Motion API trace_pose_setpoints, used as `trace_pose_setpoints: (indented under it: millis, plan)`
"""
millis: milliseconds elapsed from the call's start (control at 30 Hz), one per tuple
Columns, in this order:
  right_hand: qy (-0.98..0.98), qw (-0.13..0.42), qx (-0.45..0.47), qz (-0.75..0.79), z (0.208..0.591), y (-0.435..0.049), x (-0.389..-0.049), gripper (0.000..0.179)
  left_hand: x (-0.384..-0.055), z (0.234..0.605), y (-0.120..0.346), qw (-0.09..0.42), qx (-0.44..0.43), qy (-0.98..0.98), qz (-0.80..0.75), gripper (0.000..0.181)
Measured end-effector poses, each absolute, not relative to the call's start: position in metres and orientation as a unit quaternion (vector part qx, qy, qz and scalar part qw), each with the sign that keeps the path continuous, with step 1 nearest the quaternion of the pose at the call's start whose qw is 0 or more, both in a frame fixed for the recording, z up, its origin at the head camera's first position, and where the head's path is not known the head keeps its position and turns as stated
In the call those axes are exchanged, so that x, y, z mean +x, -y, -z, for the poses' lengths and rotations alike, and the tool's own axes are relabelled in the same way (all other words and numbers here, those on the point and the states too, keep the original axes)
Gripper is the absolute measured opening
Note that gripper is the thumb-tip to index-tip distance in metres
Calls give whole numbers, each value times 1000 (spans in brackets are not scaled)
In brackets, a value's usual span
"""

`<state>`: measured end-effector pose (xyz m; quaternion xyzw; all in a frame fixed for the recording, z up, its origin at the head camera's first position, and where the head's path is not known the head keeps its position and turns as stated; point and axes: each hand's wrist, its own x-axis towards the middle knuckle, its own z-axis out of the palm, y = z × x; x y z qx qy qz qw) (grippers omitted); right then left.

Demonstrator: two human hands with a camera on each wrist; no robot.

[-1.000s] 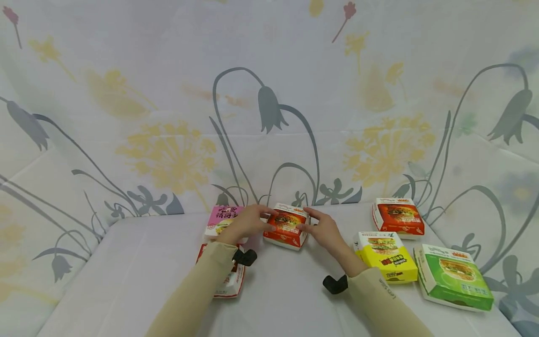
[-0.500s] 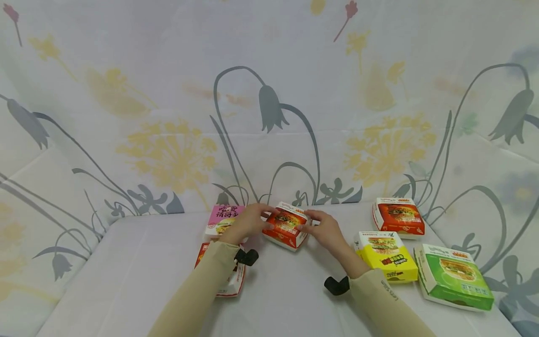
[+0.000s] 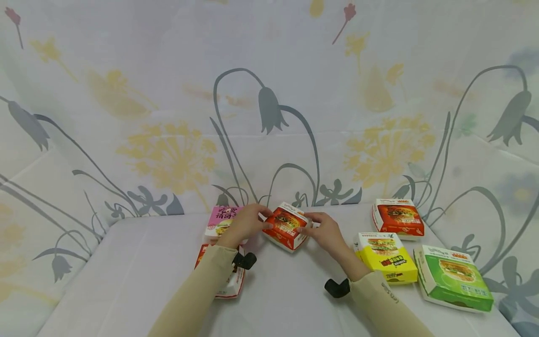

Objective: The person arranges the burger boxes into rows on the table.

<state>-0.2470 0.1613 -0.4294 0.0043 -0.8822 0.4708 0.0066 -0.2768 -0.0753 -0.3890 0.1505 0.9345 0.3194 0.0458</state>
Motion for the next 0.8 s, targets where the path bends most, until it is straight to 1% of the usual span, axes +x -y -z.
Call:
trace_pose_setpoints:
  millis: [200, 367, 633, 800]
  plan:
    - [883, 16, 7, -469, 430, -160, -248, 52, -272, 388, 78, 33, 165, -929, -331, 25]
    - [886, 22, 10, -462, 428, -160, -247, 50, -269, 388, 78, 23, 192, -928, -319, 28]
    - [899, 55, 22, -435, 430, -162, -242, 32, -267, 387, 78, 27, 183, -935, -302, 38]
    - [898, 64, 26, -435, 430, -162, -240, 27, -266, 387, 78, 35, 188, -938, -289, 46]
